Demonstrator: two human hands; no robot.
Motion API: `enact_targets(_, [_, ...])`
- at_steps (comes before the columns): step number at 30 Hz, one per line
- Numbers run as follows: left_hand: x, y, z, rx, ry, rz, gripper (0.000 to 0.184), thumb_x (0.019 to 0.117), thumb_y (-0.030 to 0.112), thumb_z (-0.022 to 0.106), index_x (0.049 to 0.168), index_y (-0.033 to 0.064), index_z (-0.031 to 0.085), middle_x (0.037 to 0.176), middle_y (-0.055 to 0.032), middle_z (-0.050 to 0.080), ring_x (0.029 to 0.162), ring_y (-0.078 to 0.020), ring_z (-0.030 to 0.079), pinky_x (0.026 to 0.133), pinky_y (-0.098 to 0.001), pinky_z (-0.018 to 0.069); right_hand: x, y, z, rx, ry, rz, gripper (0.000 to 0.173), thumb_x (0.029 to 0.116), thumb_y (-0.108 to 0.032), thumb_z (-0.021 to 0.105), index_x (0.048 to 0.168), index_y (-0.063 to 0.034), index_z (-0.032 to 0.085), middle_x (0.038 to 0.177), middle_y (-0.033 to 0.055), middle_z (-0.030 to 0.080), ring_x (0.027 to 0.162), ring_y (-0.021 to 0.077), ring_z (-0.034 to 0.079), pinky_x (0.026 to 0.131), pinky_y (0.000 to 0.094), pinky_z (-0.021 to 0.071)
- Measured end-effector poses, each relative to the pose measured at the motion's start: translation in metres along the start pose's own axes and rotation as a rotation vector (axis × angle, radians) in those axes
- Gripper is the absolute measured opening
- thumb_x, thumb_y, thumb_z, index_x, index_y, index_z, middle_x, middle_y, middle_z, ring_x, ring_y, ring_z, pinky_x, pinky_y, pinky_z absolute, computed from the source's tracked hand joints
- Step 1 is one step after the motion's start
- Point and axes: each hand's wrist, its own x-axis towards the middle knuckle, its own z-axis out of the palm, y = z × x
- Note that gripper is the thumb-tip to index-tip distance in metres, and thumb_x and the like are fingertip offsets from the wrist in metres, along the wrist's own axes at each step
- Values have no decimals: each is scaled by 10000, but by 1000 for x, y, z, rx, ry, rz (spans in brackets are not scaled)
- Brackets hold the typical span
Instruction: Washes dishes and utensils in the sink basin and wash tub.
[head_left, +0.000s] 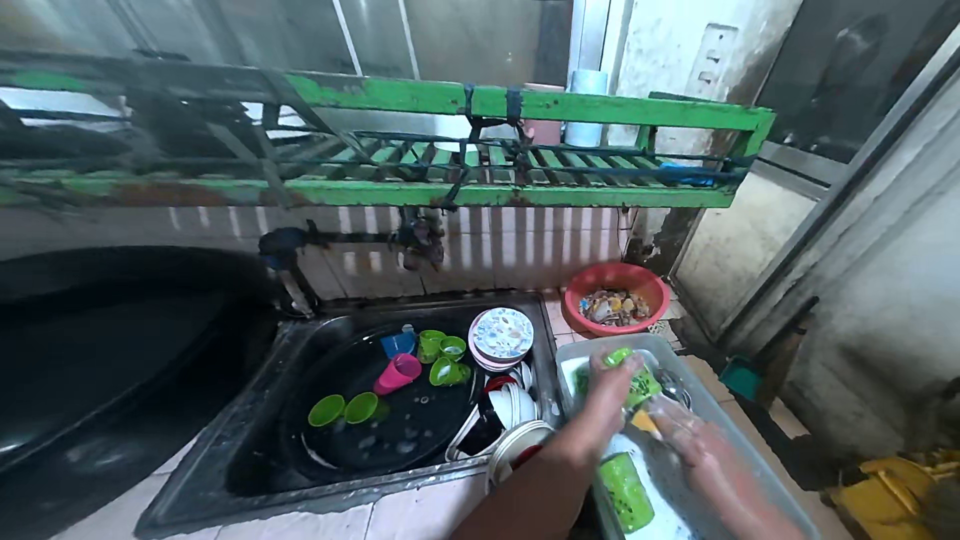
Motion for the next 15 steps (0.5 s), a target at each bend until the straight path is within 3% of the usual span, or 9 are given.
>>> enact_targets(2, [4, 12, -13, 120, -50, 8, 875, 934, 341, 757, 1611, 197, 222, 1437, -227, 531, 1226, -365, 589, 983, -553, 509, -3, 14, -12, 229, 91, 235, 481, 937, 52, 584, 1417, 20, 578, 1451, 242, 561, 1345, 398, 549, 1125, 565, 439])
enact_targets(3, [2, 13, -15, 237, -88, 30, 929, 912, 335, 780, 1621, 182, 200, 1430, -250, 533, 1214, -380, 600, 980, -564, 515, 0, 14, -24, 362, 130, 404, 485, 965, 4, 594, 1445, 31, 537, 1465, 249, 542, 1345, 382, 545, 1126, 545, 430])
enact_targets(5, [-11, 9, -5, 562, -179, 127, 871, 849, 304, 822, 1545, 59, 357, 1334, -246, 604, 1164, -355, 644, 977, -548, 543, 12, 9, -40, 598, 212, 579, 558, 953, -81, 634, 1482, 5, 478, 1353, 237, 595, 1184, 317, 617, 1002, 512, 505])
enact_targets(7, [-31, 8, 18, 944, -252, 222, 719, 794, 272, 816, 1414, 50, 525, 1301, -177, 640, 1180, -308, 647, 991, -528, 540, 29, 0, -42, 638, 217, 565, 594, 894, -170, 687, 1447, -46, 509, 1231, 190, 654, 1073, 274, 663, 922, 499, 557])
enact_targets(9, [-48, 11, 34, 1202, -308, 275, 678, 837, 345, 777, 1407, 67, 538, 1377, -148, 599, 1256, -301, 603, 1043, -532, 498, 43, -3, -45, 646, 187, 649, 561, 952, -178, 693, 1463, -54, 499, 1238, 219, 654, 1097, 329, 655, 948, 558, 525])
enact_targets(12, [-51, 13, 33, 1305, -321, 304, 692, 857, 370, 749, 1449, 88, 525, 1419, -122, 591, 1297, -292, 581, 1073, -541, 467, 52, 2, -35, 663, 195, 748, 461, 1022, -204, 623, 1443, -53, 513, 1210, 224, 660, 1080, 337, 657, 946, 564, 520])
enact_targets(15, [-30, 18, 19, 1260, -259, 256, 519, 862, 284, 744, 1292, 20, 623, 1304, -174, 634, 1222, -340, 611, 1001, -565, 512, 35, -29, -27, 464, 297, 546, 575, 960, -184, 683, 1477, -20, 491, 1210, 232, 681, 1089, 355, 682, 961, 579, 534])
